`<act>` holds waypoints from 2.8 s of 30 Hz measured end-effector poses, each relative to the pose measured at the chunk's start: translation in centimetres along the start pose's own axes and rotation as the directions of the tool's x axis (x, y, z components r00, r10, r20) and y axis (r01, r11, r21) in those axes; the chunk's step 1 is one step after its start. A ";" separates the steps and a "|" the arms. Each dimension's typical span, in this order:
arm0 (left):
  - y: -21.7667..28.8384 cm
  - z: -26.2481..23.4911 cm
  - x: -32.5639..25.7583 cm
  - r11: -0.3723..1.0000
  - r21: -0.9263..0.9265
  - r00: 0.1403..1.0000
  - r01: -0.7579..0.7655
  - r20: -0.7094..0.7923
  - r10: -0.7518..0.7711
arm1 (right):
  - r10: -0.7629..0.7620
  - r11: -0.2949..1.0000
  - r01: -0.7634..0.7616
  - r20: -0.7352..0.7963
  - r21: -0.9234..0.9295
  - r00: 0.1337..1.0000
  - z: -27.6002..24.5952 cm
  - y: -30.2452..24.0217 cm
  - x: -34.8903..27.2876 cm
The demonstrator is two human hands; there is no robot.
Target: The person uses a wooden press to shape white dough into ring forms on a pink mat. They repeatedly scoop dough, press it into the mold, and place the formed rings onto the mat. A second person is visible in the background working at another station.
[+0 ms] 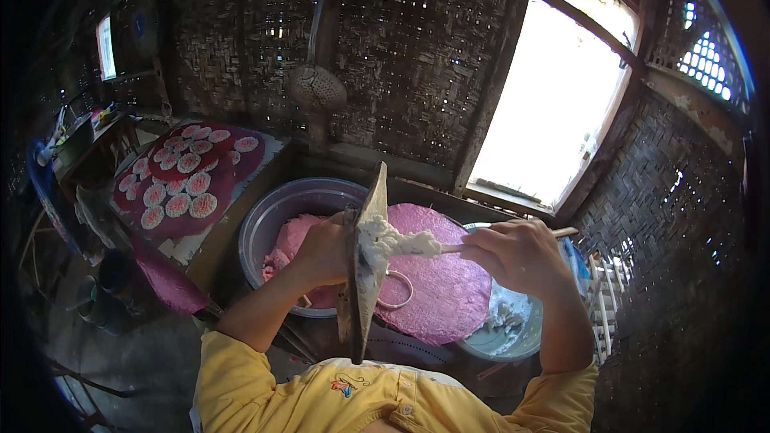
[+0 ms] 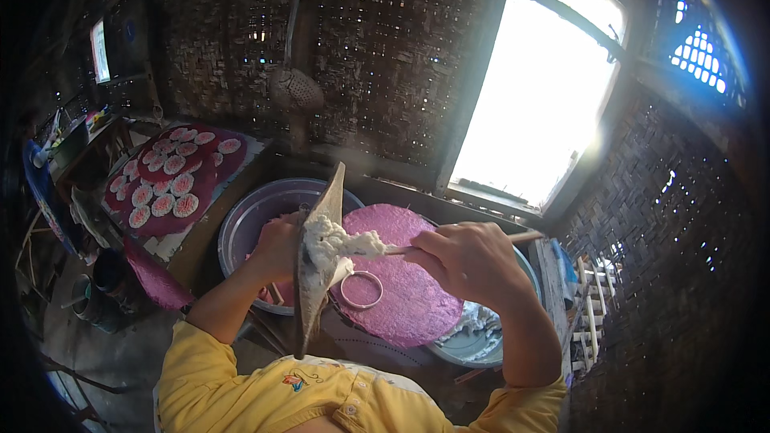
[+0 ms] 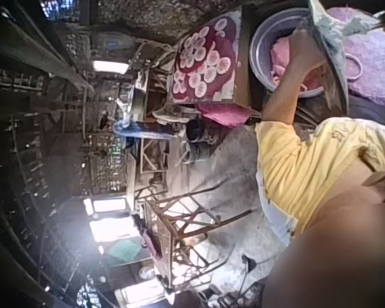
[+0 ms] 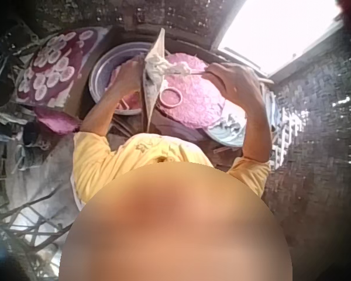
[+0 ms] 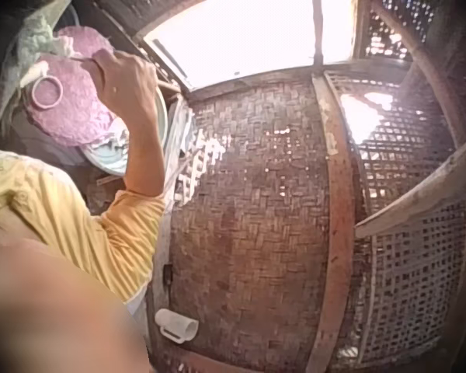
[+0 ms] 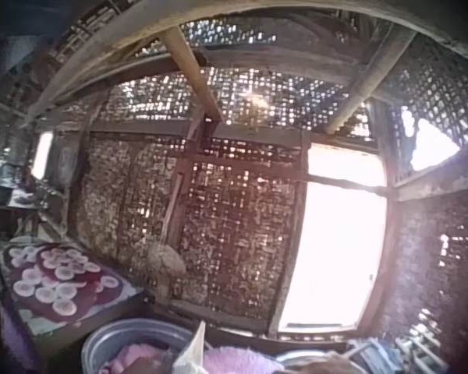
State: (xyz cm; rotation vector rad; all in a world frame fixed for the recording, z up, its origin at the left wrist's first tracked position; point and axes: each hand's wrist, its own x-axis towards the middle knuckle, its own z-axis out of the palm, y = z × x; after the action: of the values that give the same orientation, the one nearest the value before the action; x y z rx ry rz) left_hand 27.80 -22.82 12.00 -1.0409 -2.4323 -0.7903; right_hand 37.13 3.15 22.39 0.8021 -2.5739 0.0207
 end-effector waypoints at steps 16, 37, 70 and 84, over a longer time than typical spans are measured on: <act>-2.7 1.9 0.3 0.951 -0.310 0.996 0.009 0.090 0.020 | -0.380 0.793 0.234 -0.157 -0.562 0.912 2.0 -3.6 -0.4; 5.3 11.0 7.9 0.832 -0.551 0.981 -0.067 -0.189 -0.046 | 0.347 0.923 -0.356 -0.721 0.147 0.600 6.4 0.3 -7.6; 0.4 7.7 7.4 -0.470 -0.846 0.947 -0.252 -0.315 0.060 | 0.748 0.503 -0.532 -0.034 0.681 0.663 10.5 1.7 -16.6; -3.3 5.4 -1.1 0.775 -0.516 0.894 -0.364 0.040 0.447 | 0.333 -0.525 -0.020 0.227 0.851 0.915 10.1 -3.0 -4.3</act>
State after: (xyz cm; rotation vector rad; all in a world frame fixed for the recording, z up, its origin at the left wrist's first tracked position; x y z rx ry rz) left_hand 25.42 -21.87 6.17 -1.8181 -2.0268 -1.2459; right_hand 37.82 1.51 11.11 0.5061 -1.5413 2.8249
